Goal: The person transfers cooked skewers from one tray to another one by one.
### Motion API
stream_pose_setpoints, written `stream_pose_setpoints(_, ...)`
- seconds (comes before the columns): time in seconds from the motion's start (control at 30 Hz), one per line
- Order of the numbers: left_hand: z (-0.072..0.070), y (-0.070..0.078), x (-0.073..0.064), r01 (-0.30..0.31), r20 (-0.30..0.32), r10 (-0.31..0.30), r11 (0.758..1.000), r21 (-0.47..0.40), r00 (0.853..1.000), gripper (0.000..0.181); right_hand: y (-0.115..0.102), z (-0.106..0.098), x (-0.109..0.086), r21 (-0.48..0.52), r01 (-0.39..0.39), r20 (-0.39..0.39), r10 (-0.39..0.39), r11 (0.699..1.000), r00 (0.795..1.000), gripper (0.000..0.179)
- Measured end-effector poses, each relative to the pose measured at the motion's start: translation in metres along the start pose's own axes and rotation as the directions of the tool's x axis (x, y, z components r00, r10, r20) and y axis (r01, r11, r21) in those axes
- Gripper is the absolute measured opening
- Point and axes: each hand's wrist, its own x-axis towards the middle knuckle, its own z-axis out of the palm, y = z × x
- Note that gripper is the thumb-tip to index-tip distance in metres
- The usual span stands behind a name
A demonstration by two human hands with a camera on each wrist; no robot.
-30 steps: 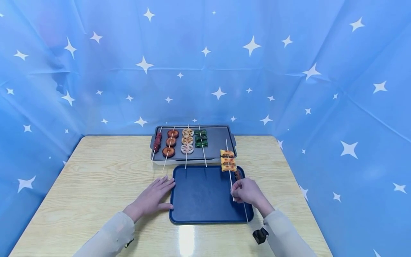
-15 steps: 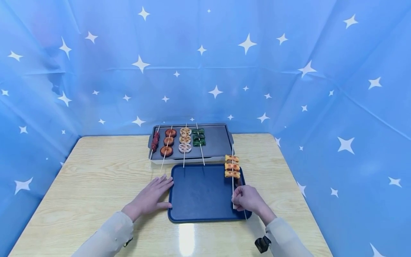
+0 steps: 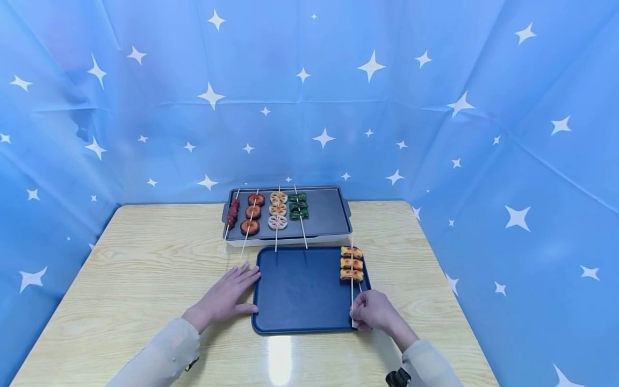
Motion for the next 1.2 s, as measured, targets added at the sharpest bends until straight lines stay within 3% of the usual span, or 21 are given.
stream_pose_setpoints(0.27, -0.0008, 0.0000, -0.0007, -0.012, -0.016, 0.012, 1.000, -0.003, 1.000, 0.081, 0.0043, 0.0054, -0.0014, -0.017, -0.002, 0.045, 0.003, 1.000, 0.999, 0.007)
stream_pose_setpoints(0.57, -0.0010, -0.0005, -0.0009, -0.026, -0.025, 0.026, 1.000, 0.001, 0.999, 0.081, 0.0030, 0.0054, -0.0001, -0.048, -0.025, 0.051, 0.027, 0.999, 0.998, 0.007)
stream_pose_setpoints(0.9, -0.0009, -0.0008, -0.0013, -0.027, -0.029, 0.027, 1.000, 0.005, 0.999, 0.081, 0.0033, 0.0056, 0.0025, -0.091, 0.022, 0.070, -0.016, 0.996, 0.997, 0.005)
stream_pose_setpoints(1.2, -0.0009, -0.0009, -0.0012, -0.033, -0.029, 0.033, 0.999, -0.003, 0.999, 0.082, 0.0053, 0.0062, 0.0062, -0.103, -0.009, 0.055, 0.015, 0.995, 0.998, 0.006)
